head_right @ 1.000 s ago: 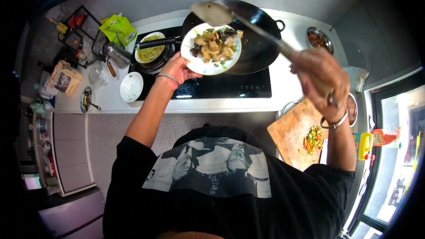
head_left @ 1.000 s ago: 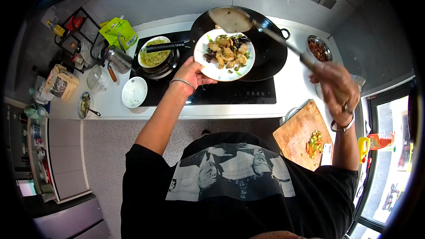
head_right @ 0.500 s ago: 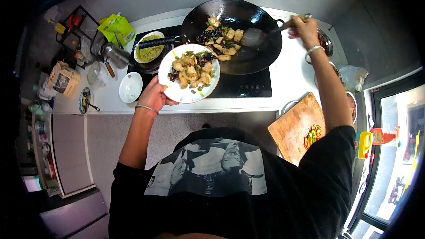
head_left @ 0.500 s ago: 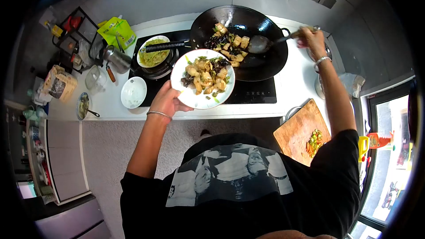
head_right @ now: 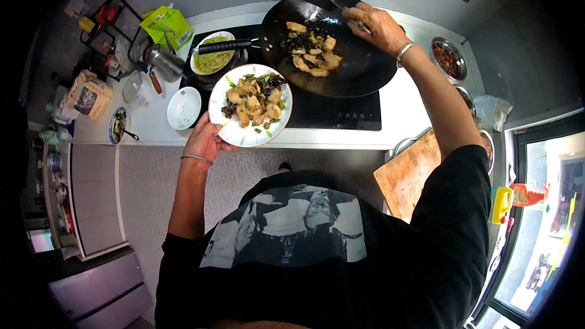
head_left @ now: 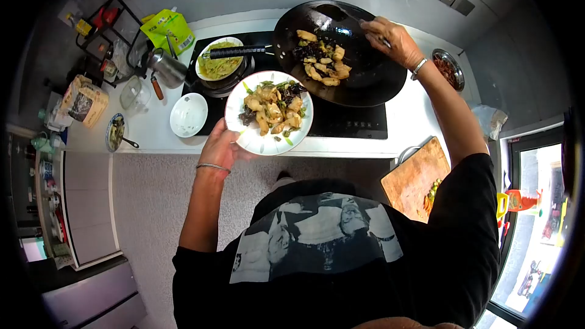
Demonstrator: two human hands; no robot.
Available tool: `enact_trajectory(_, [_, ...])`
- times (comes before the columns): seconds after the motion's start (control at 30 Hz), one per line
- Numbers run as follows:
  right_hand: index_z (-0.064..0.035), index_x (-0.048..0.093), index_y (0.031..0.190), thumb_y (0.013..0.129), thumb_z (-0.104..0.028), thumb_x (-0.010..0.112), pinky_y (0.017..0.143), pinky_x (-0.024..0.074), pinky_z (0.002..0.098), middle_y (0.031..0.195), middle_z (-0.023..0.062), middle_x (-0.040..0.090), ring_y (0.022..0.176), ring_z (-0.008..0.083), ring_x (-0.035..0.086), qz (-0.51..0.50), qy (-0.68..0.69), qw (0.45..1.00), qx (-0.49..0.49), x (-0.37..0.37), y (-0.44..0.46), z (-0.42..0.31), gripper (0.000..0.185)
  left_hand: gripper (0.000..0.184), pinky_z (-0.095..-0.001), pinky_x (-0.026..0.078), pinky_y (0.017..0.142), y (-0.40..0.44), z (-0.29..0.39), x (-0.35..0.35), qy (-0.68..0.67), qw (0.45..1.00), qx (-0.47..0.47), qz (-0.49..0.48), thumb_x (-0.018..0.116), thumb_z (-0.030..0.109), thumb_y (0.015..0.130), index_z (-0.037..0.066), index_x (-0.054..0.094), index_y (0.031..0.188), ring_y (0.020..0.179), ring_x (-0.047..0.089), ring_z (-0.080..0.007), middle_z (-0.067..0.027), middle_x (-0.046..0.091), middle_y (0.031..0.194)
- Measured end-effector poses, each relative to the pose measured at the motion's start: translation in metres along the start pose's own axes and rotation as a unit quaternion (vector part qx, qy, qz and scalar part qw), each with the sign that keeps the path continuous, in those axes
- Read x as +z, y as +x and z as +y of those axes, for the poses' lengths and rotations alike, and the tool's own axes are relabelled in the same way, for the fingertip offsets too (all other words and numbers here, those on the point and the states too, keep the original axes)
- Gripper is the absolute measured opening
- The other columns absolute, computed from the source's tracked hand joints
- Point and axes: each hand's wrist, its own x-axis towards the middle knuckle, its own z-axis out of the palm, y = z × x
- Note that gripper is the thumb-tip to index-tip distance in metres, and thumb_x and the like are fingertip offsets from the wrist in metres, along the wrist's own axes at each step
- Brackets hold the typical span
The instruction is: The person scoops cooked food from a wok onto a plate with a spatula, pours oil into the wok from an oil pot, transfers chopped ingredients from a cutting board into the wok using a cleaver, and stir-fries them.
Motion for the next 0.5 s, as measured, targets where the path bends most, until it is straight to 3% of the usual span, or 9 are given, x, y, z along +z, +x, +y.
enact_trajectory(0.1, [-0.0073, 0.056, 0.110, 0.081, -0.009, 0.061, 0.064, 0.0515, 0.0326, 0.084, 0.0097, 0.057, 0.072, 0.0253, 0.059, -0.057, 0.017, 0.994, -0.092, 0.004, -0.020, -0.010, 0.030, 0.052, -0.0263, 0.057, 0.045, -0.005, 0.002, 0.004, -0.007, 1.000, -0.001, 0.007, 0.047, 0.006, 0.079, -0.001, 0.035, 0.130, 0.060, 0.066, -0.0247, -0.0203, 0.063, 0.093])
enact_trajectory(0.2, [-0.0058, 0.059, 0.109, 0.079, -0.010, 0.062, 0.066, 0.0521, 0.0321, 0.086, 0.0085, 0.059, 0.077, 0.0252, 0.060, -0.152, 0.020, 0.973, -0.175, -0.014, -0.037, -0.022, 0.031, 0.047, -0.0314, 0.060, 0.053, -0.003, 0.001, -0.006, -0.001, 1.000, -0.002, -0.030, 0.047, 0.005, 0.078, -0.002, 0.039, 0.124, 0.079, 0.067, -0.0255, -0.0200, 0.060, 0.105])
enact_trajectory(0.3, [-0.0067, 0.060, 0.108, 0.082, -0.013, 0.059, 0.073, 0.0534, 0.0322, 0.092, 0.0071, 0.063, 0.082, 0.0223, 0.062, -0.103, 0.073, 0.986, -0.105, -0.044, -0.038, -0.019, 0.027, 0.048, -0.0316, 0.060, 0.053, 0.000, 0.001, -0.007, 0.010, 1.000, -0.008, -0.027, 0.047, 0.006, 0.078, -0.002, 0.038, 0.125, 0.078, 0.067, -0.0257, -0.0209, 0.060, 0.104])
enact_trajectory(0.37, [-0.0051, 0.061, 0.108, 0.086, -0.018, 0.059, 0.075, 0.0547, 0.0300, 0.095, 0.0085, 0.065, 0.082, 0.0180, 0.064, -0.078, 0.209, 0.971, 0.087, -0.058, -0.038, -0.001, 0.026, 0.051, -0.0280, 0.058, 0.048, -0.002, 0.002, 0.003, -0.010, 1.000, -0.005, -0.016, 0.047, 0.005, 0.079, -0.002, 0.036, 0.128, 0.067, 0.067, -0.0252, -0.0216, 0.062, 0.099])
enact_trajectory(0.43, [-0.0014, 0.061, 0.103, 0.088, -0.026, 0.059, 0.066, 0.0556, 0.0264, 0.085, 0.0100, 0.065, 0.070, 0.0134, 0.063, -0.066, 0.278, 0.927, 0.241, -0.083, -0.035, 0.038, 0.029, 0.052, -0.0261, 0.057, 0.046, -0.001, 0.003, 0.007, -0.019, 1.000, -0.006, -0.010, 0.047, 0.004, 0.079, -0.002, 0.035, 0.130, 0.062, 0.067, -0.0248, -0.0219, 0.063, 0.097])
enact_trajectory(0.5, [-0.0010, 0.062, 0.096, 0.087, -0.030, 0.059, 0.053, 0.0543, 0.0230, 0.075, 0.0094, 0.064, 0.058, 0.0102, 0.060, -0.021, 0.287, 0.899, 0.331, -0.099, -0.044, 0.078, 0.031, 0.052, -0.0259, 0.058, 0.046, 0.000, 0.000, 0.005, -0.019, 1.000, -0.009, -0.006, 0.047, 0.004, 0.080, -0.002, 0.035, 0.130, 0.062, 0.067, -0.0245, -0.0218, 0.063, 0.097])
